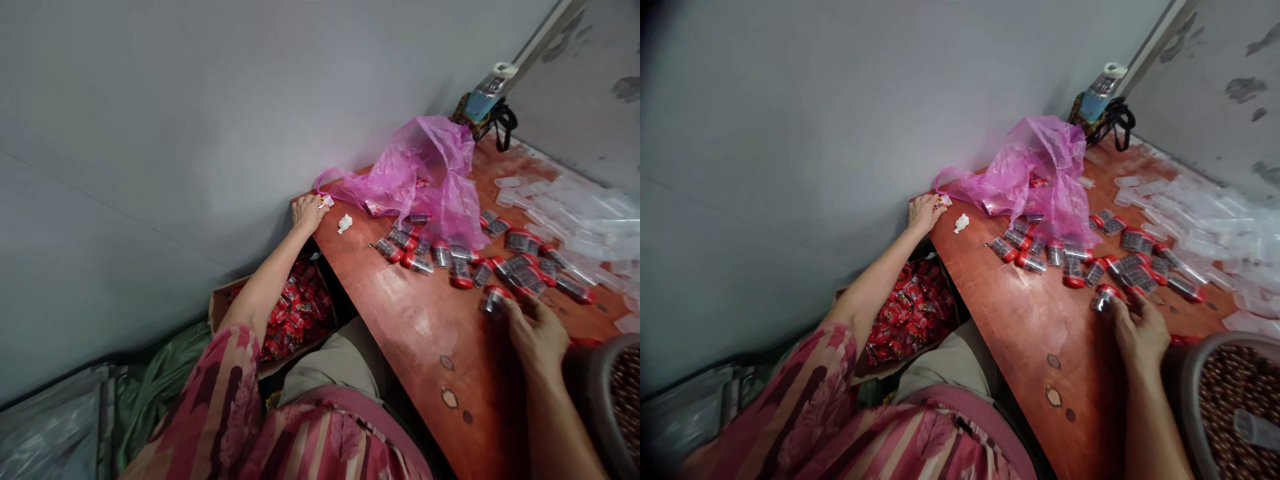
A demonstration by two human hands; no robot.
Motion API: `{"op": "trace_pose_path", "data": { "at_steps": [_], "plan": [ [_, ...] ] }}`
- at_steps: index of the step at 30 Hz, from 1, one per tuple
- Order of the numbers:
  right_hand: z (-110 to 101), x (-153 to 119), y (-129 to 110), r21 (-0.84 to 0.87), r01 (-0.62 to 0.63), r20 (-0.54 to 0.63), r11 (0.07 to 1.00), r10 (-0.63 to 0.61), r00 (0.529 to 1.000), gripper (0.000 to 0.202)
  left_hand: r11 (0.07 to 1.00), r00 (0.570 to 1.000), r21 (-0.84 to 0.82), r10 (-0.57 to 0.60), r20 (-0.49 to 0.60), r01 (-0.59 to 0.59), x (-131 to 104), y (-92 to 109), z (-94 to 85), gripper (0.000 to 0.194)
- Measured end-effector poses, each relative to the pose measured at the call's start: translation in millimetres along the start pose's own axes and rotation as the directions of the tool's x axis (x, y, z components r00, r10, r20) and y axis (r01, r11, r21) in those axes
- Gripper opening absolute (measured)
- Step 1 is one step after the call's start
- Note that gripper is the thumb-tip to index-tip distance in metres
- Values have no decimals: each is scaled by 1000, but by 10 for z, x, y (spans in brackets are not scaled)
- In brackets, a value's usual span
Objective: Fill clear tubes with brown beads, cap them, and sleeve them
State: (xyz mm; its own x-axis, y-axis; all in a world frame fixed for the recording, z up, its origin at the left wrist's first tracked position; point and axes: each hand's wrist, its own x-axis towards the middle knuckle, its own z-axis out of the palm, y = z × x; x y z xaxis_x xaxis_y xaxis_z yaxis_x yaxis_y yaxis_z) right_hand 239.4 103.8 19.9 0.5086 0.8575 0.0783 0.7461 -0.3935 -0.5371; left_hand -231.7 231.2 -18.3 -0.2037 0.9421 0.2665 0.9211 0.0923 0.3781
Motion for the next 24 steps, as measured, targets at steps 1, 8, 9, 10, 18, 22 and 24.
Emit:
{"op": "trace_pose_path", "data": {
  "at_steps": [1, 8, 9, 10, 18, 22, 24],
  "plan": [
    [-15, -49, -43, -14, 60, -39, 998, -61, 997, 52, 999, 1000, -28, 15, -19, -16, -15, 2, 9, 42],
    [126, -616, -733, 496, 173, 122, 851, -265, 956, 36, 847, 935, -397, 302, -188, -353, -791, 526, -114, 45],
    [184, -672, -862, 590, 106, 256, 801, -310, 916, 36, 806, 924, -452, 343, -168, -381, -940, 663, -148, 46],
    [243, -713, -983, 661, 39, 357, 750, -359, 862, 36, 764, 914, -506, 376, -155, -400, -1077, 800, -182, 47],
    [372, -735, -1252, 811, -123, 474, 572, -517, 713, 28, 582, 922, -759, 383, -60, -291, -1516, 1372, -433, 56],
    [319, -754, -1120, 829, -134, 473, 543, -554, 685, 30, 534, 916, -836, 385, 113, -122, -1593, 1460, -415, 60],
    [321, -788, -1061, 841, -132, 444, 524, -531, 721, 29, 432, 919, -901, 332, 210, 50, -1665, 1518, -331, 56]
  ]
}}
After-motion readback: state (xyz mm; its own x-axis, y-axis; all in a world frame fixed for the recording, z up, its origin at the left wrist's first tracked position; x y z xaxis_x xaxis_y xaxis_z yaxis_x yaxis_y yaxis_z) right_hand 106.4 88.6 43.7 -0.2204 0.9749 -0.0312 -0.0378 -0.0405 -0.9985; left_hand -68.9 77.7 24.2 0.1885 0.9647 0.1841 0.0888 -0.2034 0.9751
